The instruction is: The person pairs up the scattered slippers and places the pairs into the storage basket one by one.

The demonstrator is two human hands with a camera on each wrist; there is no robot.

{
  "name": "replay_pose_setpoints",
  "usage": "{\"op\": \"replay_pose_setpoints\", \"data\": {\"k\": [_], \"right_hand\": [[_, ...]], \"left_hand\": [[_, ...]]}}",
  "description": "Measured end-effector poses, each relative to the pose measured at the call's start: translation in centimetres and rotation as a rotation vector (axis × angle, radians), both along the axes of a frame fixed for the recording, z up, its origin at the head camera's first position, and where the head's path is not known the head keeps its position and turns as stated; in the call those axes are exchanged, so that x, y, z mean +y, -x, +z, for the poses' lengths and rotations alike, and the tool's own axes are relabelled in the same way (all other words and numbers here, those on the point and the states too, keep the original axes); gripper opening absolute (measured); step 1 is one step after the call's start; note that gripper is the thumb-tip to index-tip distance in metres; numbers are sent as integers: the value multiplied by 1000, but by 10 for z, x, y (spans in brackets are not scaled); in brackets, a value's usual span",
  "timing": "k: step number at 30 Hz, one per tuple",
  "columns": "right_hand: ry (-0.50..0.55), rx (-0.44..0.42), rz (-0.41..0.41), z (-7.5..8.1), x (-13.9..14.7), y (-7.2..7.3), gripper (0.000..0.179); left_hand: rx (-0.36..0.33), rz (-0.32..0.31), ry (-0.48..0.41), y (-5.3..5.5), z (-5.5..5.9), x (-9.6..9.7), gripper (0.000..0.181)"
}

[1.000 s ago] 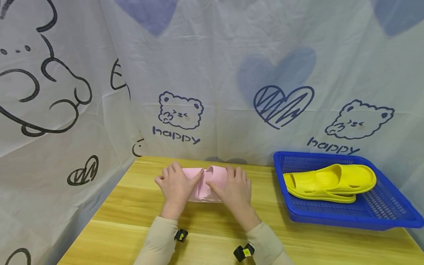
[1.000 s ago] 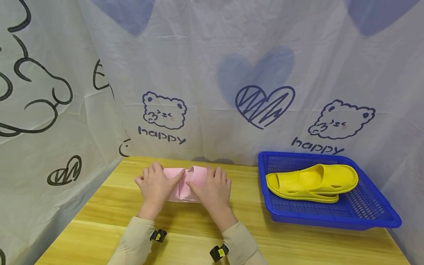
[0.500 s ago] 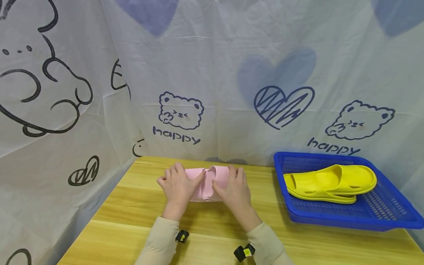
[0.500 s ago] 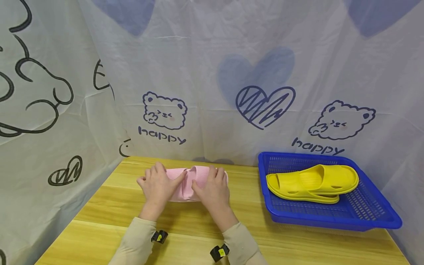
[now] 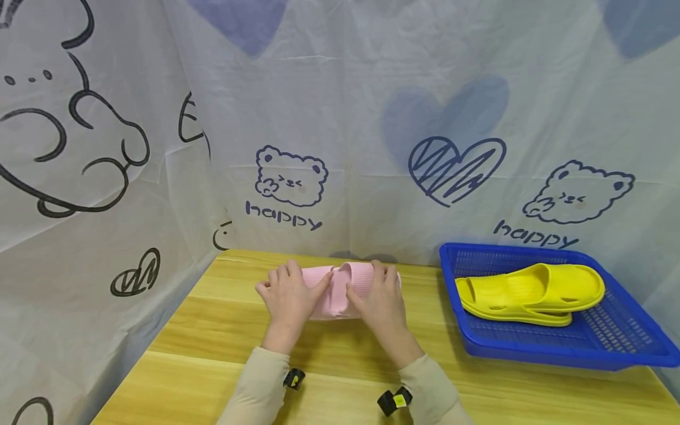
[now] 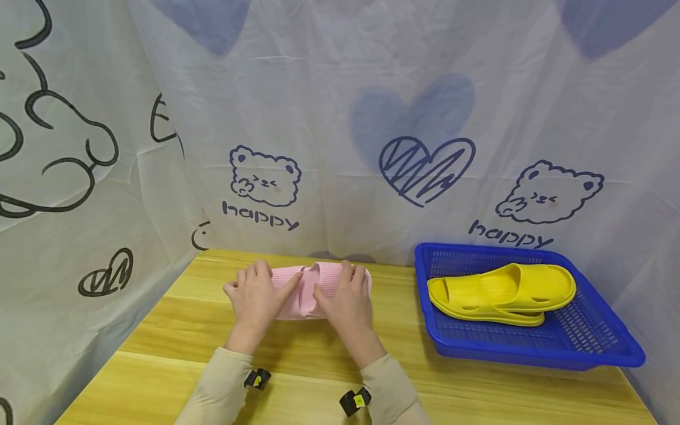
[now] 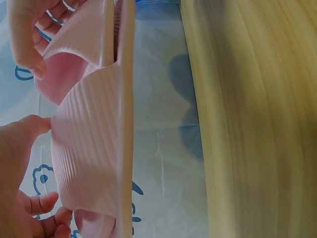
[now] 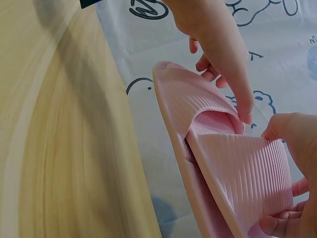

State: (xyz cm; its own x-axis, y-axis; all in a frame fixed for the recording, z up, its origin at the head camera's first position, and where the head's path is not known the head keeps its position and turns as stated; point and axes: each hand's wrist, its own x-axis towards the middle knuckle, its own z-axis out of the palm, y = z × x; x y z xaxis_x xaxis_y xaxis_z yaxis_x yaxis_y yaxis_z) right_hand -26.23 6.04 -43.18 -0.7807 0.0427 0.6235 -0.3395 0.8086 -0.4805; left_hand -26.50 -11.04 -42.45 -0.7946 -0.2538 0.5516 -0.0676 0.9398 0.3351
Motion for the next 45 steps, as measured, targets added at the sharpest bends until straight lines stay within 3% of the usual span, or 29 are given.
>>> {"op": "replay_pose_setpoints", "data": {"k": [9,24,36,45], "right_hand": [[14,-15,-22,3,7,3,68],[26,-61,-66,13,25,9,70],[55,-127,-88,21,37,9,71],[52,-91,-102,25,48,11,71]], "left_hand": [[-50,-68,2,-1,3,1,66],[136,-182,21,4,-2,-4,46],[171,-231,5,3,-1,-4,40],[211,-292,62,4,-2,-1,39]]}}
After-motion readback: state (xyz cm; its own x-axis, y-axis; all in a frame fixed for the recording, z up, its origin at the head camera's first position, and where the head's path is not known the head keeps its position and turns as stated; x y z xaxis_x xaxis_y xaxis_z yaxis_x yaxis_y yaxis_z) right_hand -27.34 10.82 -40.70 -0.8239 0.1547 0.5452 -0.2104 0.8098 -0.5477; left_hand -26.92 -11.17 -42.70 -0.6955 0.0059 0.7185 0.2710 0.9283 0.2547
